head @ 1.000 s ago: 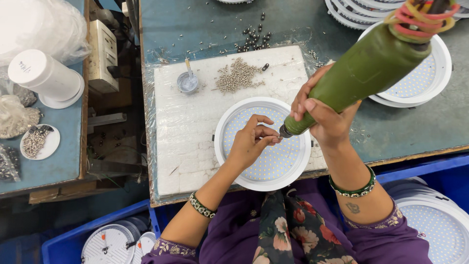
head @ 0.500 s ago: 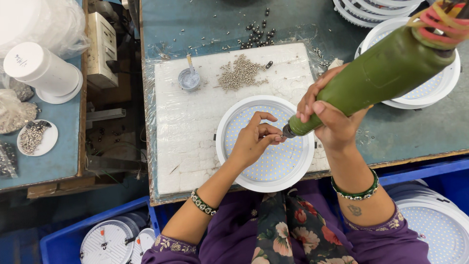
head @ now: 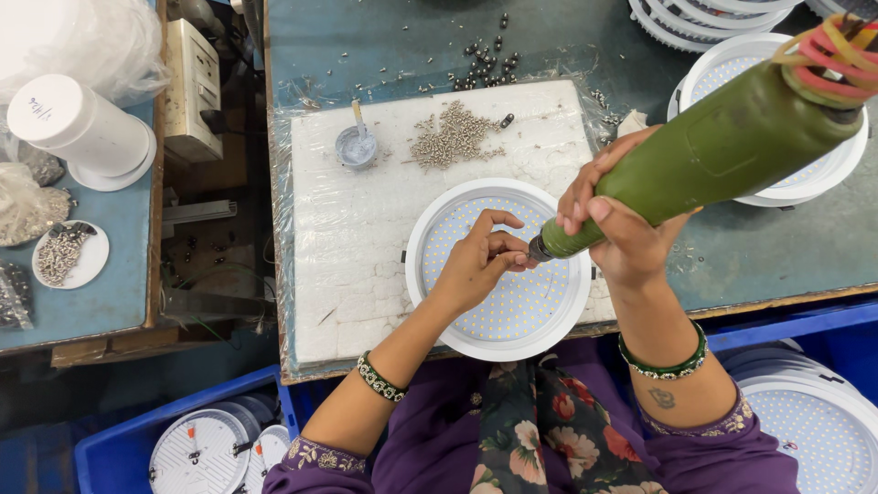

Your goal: The person places small metal screws into holes on an LED light board and tightens them using an electric screwdriver.

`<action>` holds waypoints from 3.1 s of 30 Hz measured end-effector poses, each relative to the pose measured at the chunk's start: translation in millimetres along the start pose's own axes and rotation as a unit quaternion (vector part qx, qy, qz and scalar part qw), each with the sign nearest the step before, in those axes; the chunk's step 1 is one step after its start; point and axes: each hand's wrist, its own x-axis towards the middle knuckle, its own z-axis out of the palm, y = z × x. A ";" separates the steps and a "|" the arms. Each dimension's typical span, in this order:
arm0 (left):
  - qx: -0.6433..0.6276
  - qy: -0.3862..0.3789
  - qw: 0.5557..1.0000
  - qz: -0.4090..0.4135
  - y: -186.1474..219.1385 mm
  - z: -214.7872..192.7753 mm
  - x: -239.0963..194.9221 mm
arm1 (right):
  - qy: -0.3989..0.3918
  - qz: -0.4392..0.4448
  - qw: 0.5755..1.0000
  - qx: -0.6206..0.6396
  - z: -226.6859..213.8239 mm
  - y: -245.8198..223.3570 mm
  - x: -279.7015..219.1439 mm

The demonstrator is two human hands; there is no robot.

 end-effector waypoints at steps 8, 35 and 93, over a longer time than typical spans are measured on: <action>0.018 0.001 1.000 0.018 1.2 1.1 0.2 | 0.000 0.001 1.000 -0.002 -1.3 0.8 0.6; 0.382 0.054 0.920 0.069 15.3 -7.4 7.5 | 0.013 0.040 0.999 -0.026 -13.8 56.8 -8.2; 0.673 0.043 0.728 0.122 16.4 -47.0 -12.7 | -0.010 0.104 0.995 -0.006 -17.9 -16.2 -24.7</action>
